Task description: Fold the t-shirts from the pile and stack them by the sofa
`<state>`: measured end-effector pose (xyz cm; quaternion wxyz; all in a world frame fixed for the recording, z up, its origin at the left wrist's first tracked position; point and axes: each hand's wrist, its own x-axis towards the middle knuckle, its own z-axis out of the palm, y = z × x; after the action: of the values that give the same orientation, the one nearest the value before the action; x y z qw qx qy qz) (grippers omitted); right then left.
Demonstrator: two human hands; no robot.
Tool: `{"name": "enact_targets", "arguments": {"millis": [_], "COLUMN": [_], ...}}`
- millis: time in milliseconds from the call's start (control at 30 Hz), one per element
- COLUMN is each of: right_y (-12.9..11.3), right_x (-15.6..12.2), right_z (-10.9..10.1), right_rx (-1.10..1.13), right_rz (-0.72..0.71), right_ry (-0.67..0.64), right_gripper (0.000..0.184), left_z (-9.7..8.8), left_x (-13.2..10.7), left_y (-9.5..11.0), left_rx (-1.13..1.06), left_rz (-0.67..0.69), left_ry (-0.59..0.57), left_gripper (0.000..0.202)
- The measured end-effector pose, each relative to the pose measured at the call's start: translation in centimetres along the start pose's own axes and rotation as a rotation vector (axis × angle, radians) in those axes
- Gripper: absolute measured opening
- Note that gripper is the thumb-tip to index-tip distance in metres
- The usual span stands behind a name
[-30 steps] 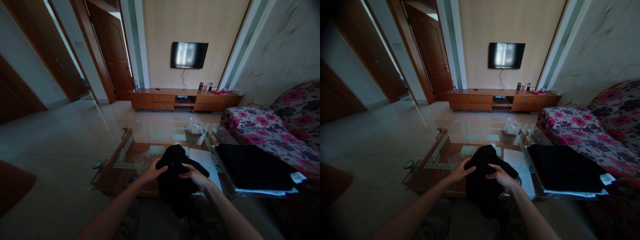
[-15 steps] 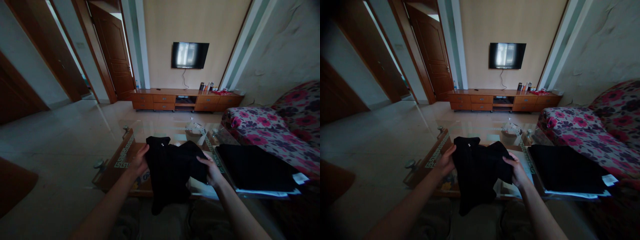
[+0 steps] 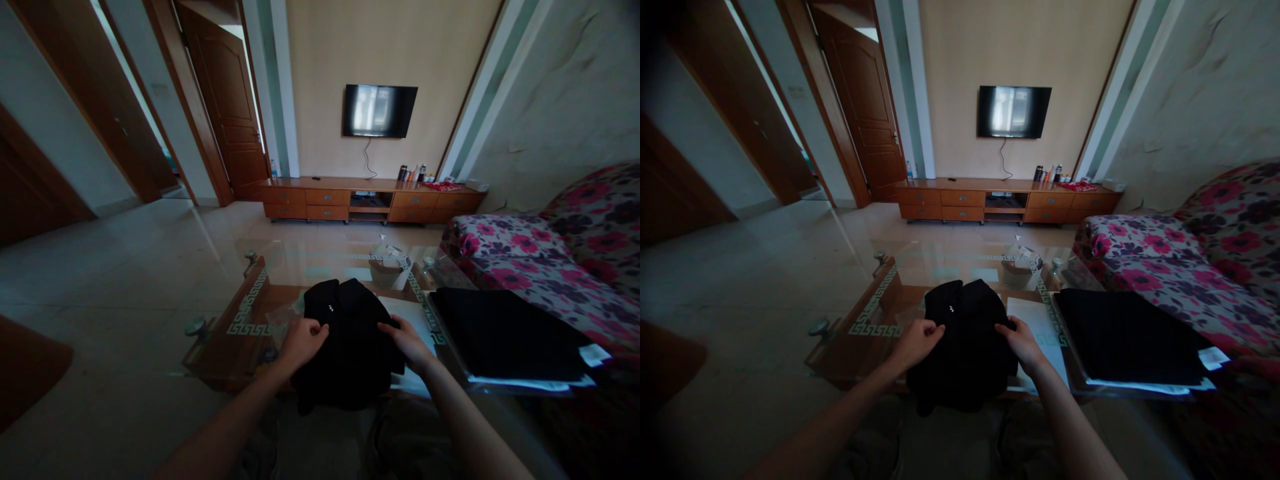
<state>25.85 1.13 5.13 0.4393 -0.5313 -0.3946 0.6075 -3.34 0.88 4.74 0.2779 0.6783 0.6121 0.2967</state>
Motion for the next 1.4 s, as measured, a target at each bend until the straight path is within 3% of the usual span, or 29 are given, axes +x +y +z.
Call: {"name": "enact_targets", "arguments": {"millis": [200,400,467,633,667,733,800,867,933,1033,1100,1167,1267,1400], "right_y": [-1.0,-0.7,-0.2,1.1,1.2,1.2,0.7,0.0,-0.5,-0.6,-0.1,0.4,0.9,0.7], "right_x": [-1.3,-2.4,-2.2,-2.6,-3.0,-4.1,-4.9,-5.0,-4.3,-2.3,-1.3,-0.9,-1.1,-1.2], "right_z": [1.1,1.6,1.7,3.2,3.7,4.7,5.2,5.2,4.6,3.2,2.6,2.5,3.0,3.7], "right_rx": [0.035,-0.176,-0.373,-0.908,-0.945,-0.915,-0.770,-0.611,-0.512,-0.417,-0.418,-0.509,-0.652,-0.685], "right_rz": [0.085,0.162,0.177,0.083,0.068,0.118,0.246,0.302,0.210,-0.090,-0.283,-0.426,-0.521,-0.563], "right_ry": [-0.119,-0.256,-0.257,-0.152,-0.195,-0.408,-0.712,-0.868,-0.711,-0.230,-0.028,0.057,0.068,0.071], "right_gripper": [0.030,0.036,0.037,0.039,0.040,0.044,0.055,0.067,0.070,0.055,0.044,0.049,0.051,0.026], "left_z": [1.7,2.5,2.0,-0.5,-0.9,-1.7,-2.3,-2.8,-3.2,-3.7,-3.8,-3.8,-3.9,-4.1], "left_x": [-2.0,-1.2,-0.8,-0.6,-0.7,-1.1,-1.4,-1.5,-1.5,-1.3,-1.3,-1.3,-1.5,-1.6], "left_y": [0.5,-1.2,-1.3,0.6,1.2,2.3,3.2,3.6,3.6,3.1,2.9,2.9,3.2,3.6], "left_rx": [0.174,0.176,0.083,-0.250,-0.331,-0.545,-0.836,-1.109,-1.268,-1.314,-1.269,-1.210,-1.189,-1.203], "left_rz": [-0.095,-0.032,-0.015,0.020,0.023,0.010,-0.047,-0.132,-0.212,-0.287,-0.292,-0.274,-0.241,-0.225], "left_ry": [-0.133,-0.187,-0.141,0.143,0.179,0.193,0.113,0.013,-0.047,-0.088,-0.117,-0.148,-0.227,-0.306], "left_gripper": [0.049,0.017,0.014,0.009,0.012,0.018,0.025,0.033,0.039,0.046,0.046,0.044,0.043,0.041]}}
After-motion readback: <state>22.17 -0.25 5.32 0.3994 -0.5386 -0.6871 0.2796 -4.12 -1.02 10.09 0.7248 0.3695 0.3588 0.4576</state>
